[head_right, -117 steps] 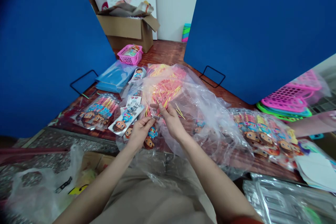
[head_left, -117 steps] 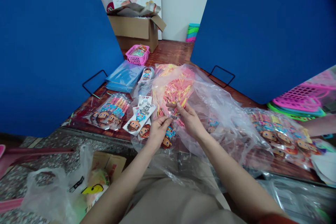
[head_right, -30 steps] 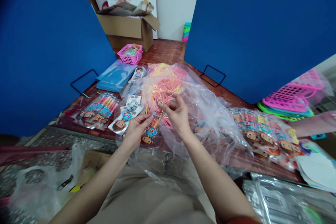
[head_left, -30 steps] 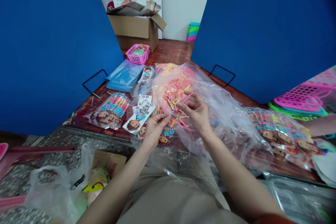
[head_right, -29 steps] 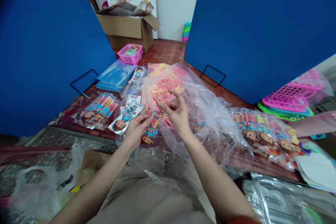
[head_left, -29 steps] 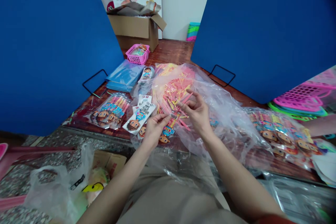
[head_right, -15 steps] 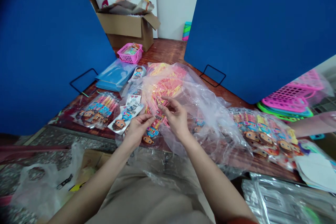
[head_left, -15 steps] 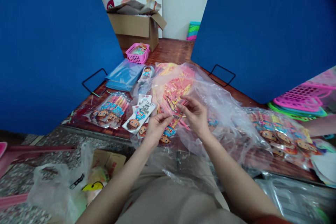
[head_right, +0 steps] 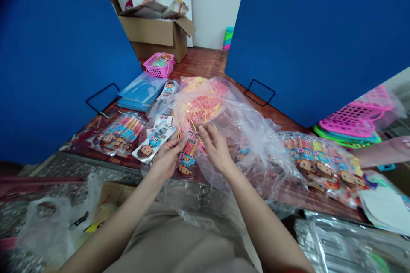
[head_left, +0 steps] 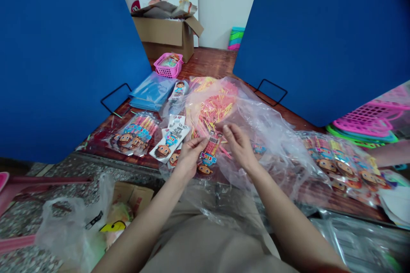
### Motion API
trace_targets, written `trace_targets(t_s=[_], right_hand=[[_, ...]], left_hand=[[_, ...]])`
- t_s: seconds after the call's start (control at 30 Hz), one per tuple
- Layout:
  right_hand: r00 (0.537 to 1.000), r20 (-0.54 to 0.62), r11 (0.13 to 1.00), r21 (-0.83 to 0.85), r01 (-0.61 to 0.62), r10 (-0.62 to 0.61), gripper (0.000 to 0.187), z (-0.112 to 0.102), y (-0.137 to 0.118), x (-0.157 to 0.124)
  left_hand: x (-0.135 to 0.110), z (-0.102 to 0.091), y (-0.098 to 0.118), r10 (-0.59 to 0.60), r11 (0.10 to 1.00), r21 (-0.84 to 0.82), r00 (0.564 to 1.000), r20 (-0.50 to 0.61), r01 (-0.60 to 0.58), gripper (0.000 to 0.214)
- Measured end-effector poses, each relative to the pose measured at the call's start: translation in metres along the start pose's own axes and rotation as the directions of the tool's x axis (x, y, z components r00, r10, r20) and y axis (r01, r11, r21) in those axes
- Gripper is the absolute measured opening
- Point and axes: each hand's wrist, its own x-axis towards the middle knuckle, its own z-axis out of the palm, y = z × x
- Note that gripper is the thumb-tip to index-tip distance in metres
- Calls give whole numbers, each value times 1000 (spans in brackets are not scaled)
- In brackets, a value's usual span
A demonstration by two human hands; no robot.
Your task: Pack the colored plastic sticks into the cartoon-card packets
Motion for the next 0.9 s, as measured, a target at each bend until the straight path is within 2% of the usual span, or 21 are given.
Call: trace_targets(t_s=[0.13,0.3,0.43,0.53,0.73,0.9], right_hand=[[988,114,967,-221,125,-101,31,-4,-5,0],[950,285,956,-218,198,-132,32,-10,-4,7],[975,205,957,-255,138,-86,31,-12,2,11],[970,245,949,-307,71,7,38,-12,5,12],[981,190,986,-165,-12,44,35,-16,5,17],[989,131,996,-56,-66,73,34,-16,11,21]], left_hand=[[0,1,0,-16,1000,4,1000,16,16,34],[-1,1,-1,-22,1000,3,1000,-17,22,34],[-1,1,-2,-38,999,-25,998,-48,37,34],[-1,2,-1,-5,1000,-4,999,-44,4,34],[-2,1,1,-71,997,-4,997,-38,71,37],[-5,-5,4,-157,971,196,981,111,134,35]])
